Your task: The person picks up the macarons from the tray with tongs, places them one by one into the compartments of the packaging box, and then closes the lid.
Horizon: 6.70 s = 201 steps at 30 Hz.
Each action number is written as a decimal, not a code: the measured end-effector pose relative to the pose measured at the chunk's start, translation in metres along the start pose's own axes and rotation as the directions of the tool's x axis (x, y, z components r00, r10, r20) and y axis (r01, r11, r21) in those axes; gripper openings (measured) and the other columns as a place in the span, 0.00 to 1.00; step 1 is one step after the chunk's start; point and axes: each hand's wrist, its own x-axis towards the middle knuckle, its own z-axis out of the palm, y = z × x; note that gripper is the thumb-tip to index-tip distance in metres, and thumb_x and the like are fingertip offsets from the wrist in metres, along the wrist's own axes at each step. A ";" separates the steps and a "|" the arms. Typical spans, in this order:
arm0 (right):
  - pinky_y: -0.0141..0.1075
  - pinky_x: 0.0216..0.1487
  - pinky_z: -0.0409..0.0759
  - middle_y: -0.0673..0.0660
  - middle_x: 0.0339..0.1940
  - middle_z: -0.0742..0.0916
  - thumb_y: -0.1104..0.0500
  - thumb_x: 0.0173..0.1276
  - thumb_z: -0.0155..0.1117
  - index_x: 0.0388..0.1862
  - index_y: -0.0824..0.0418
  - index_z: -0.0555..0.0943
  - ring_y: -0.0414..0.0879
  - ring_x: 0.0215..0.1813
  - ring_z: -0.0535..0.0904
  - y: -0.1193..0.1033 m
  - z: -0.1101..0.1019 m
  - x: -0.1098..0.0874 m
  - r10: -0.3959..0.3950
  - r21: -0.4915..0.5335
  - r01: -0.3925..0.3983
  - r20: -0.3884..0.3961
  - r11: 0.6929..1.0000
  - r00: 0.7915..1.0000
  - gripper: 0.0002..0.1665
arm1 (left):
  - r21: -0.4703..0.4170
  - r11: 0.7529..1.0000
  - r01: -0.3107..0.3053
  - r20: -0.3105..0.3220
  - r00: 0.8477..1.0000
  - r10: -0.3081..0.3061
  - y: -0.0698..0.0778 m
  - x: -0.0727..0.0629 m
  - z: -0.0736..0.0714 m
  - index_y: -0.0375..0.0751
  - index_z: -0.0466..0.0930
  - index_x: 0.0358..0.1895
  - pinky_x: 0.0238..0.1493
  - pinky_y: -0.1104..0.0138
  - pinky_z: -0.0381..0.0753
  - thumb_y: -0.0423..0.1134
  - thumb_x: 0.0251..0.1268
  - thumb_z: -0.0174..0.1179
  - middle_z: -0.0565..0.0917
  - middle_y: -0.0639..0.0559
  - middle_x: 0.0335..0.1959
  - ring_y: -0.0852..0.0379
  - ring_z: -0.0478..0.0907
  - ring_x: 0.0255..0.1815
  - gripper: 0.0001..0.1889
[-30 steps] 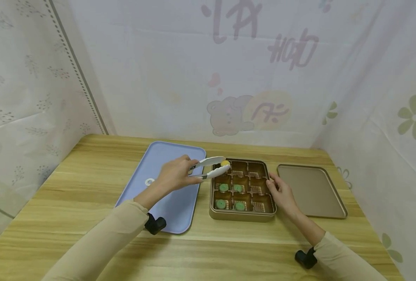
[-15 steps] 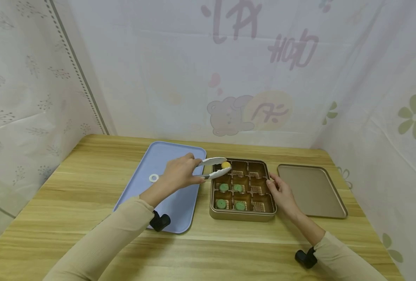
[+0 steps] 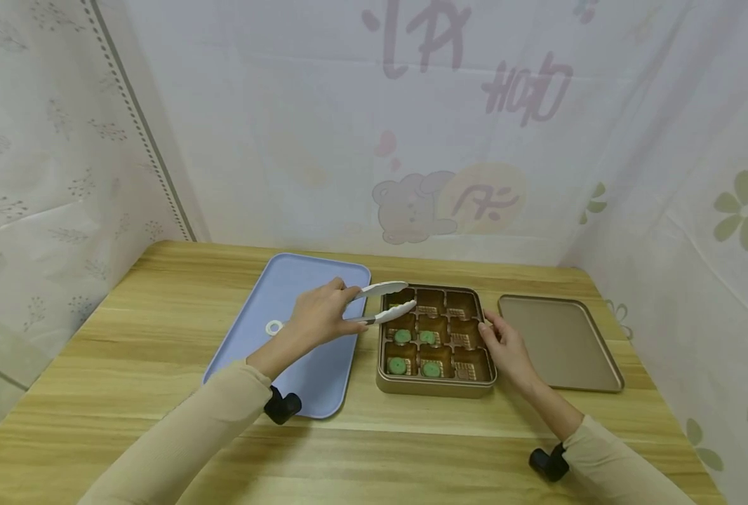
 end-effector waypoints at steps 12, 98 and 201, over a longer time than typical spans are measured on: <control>0.30 0.35 0.73 0.63 0.33 0.80 0.57 0.75 0.48 0.65 0.71 0.67 0.39 0.33 0.72 0.012 0.002 0.004 -0.020 -0.014 0.020 -0.024 1.000 1.000 0.26 | -0.137 0.985 0.104 -0.062 0.992 -0.113 -0.044 -0.040 -0.004 0.42 0.78 0.57 0.20 0.67 0.67 0.55 0.45 0.71 0.79 0.47 0.38 0.58 0.69 0.25 0.34; 0.30 0.37 0.74 0.63 0.35 0.80 0.56 0.75 0.48 0.67 0.69 0.66 0.42 0.36 0.74 0.012 0.002 0.004 0.005 -0.006 -0.005 -0.012 1.000 1.000 0.27 | -0.126 0.953 0.277 0.088 0.960 -0.267 -0.115 -0.062 -0.015 0.34 0.75 0.59 0.20 0.66 0.60 0.52 0.53 0.66 0.79 0.43 0.34 0.55 0.66 0.25 0.33; 0.31 0.37 0.74 0.64 0.37 0.81 0.56 0.75 0.47 0.67 0.71 0.65 0.44 0.37 0.74 0.011 0.000 0.003 -0.007 -0.004 0.007 -0.004 1.000 1.000 0.27 | -0.202 0.975 0.092 -0.094 0.989 -0.113 -0.049 -0.035 -0.020 0.40 0.77 0.59 0.23 0.67 0.65 0.51 0.48 0.71 0.80 0.44 0.39 0.57 0.69 0.25 0.33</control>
